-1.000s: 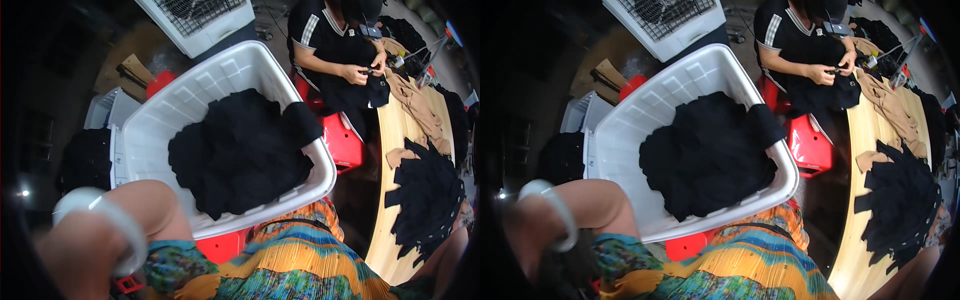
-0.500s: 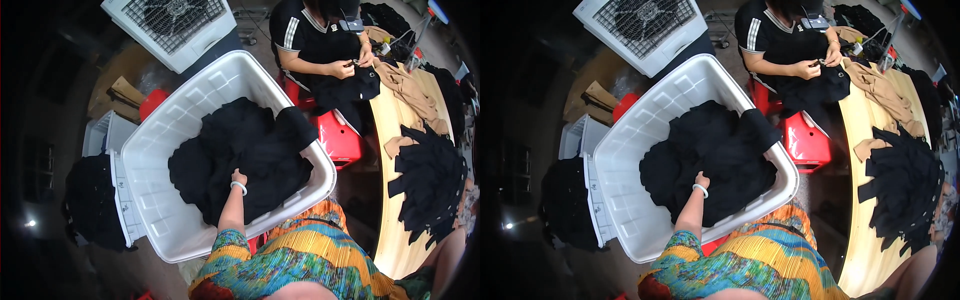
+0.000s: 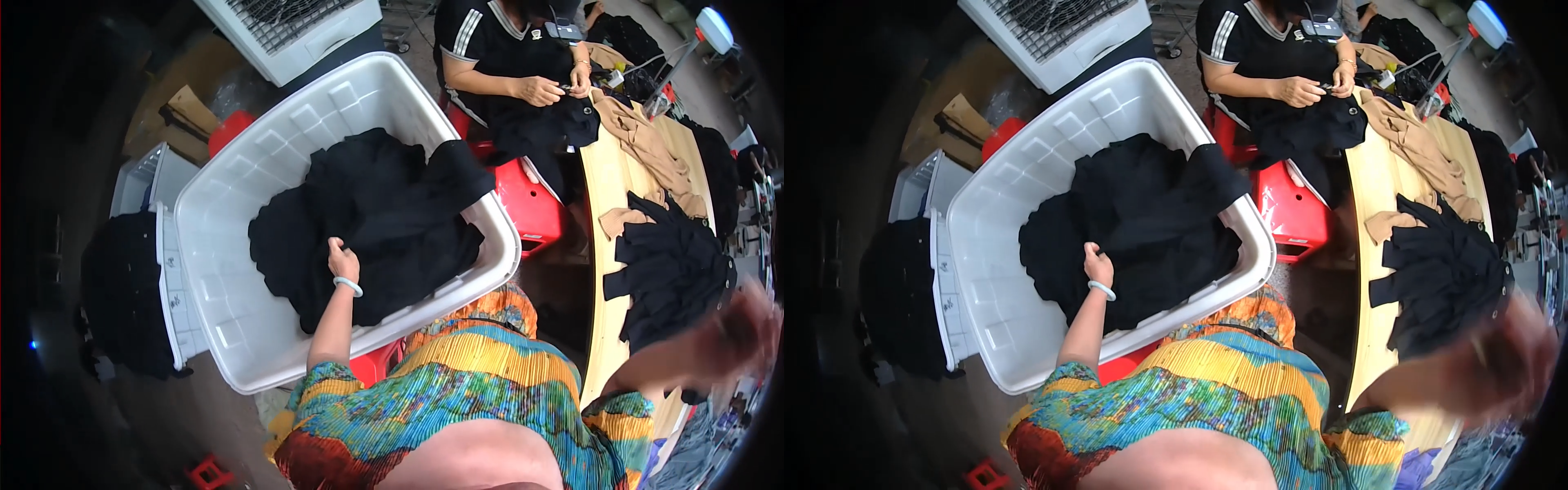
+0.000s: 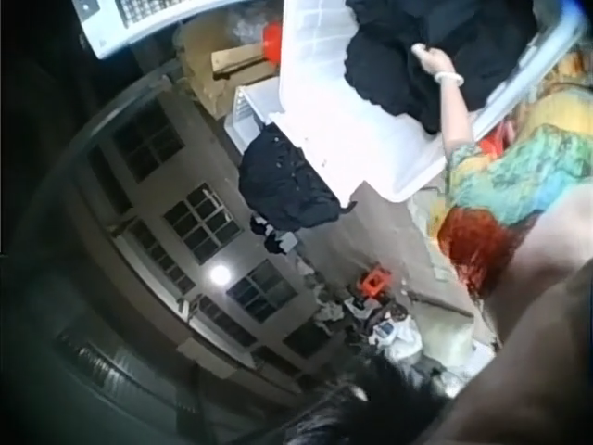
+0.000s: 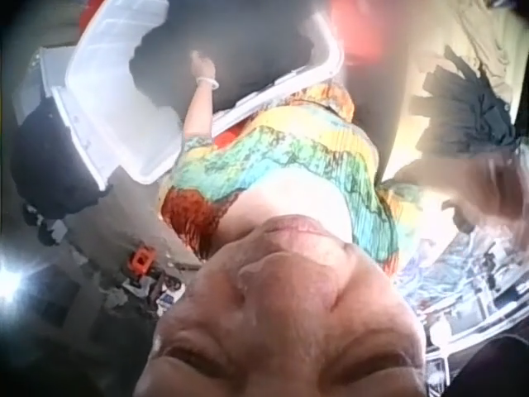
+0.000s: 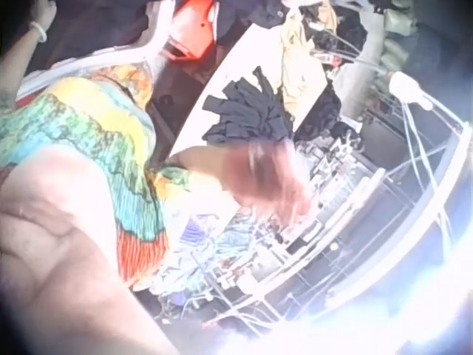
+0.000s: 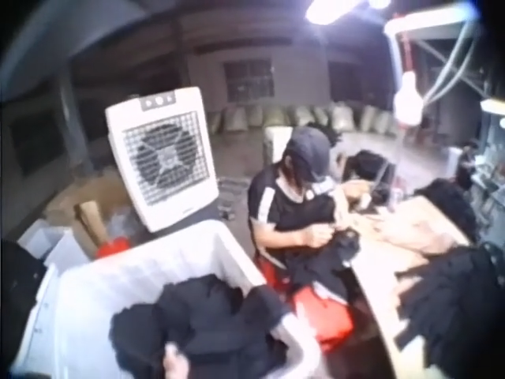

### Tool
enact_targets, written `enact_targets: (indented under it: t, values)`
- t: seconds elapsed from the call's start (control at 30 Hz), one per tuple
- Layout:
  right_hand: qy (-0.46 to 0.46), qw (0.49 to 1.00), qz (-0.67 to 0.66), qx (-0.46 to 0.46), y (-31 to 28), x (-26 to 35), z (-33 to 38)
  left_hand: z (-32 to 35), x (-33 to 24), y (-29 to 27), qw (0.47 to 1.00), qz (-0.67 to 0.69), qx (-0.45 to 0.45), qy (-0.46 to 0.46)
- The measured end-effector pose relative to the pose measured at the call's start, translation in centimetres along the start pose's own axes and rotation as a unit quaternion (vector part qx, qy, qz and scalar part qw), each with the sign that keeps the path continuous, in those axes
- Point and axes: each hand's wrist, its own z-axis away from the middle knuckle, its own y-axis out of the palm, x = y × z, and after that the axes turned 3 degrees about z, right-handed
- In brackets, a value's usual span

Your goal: Trimming loose threads and inspecting metal grommets on black garments using thread nippers.

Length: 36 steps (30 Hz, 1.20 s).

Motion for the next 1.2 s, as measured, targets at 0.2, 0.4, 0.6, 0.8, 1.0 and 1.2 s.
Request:
enact_targets:
  t: [0.2, 0.4, 0.6, 0.8, 1.0, 1.2]
  values:
    - [0.249, 0.634, 0.235, 0.693, -2.5, -13.5, 16.8, 3.3, -0.7, -4.0, 0.992, 0.095, 0.014, 0.08]
    - [0.279, 0.465, 0.087, 0.836, -6.2, -13.6, 30.3, 9.2, -6.0, -7.0, 0.971, 0.115, 0.111, 0.175]
    - [0.322, 0.383, 0.076, 0.863, -10.9, -15.9, 35.0, 13.0, -6.0, -7.8, 0.978, 0.161, 0.086, 0.099]
    - [0.398, 0.332, 0.158, 0.841, -13.0, -14.4, 34.2, 11.0, 0.8, -3.0, 0.943, 0.266, 0.038, -0.194]
    - [0.435, 0.387, 0.131, 0.803, -11.2, -12.5, 32.9, 3.3, 10.8, 5.0, 0.886, 0.339, 0.213, -0.235]
    - [0.447, 0.345, 0.134, 0.814, -8.9, -10.6, 29.4, 3.7, 21.0, 5.9, 0.766, 0.498, 0.092, -0.396]
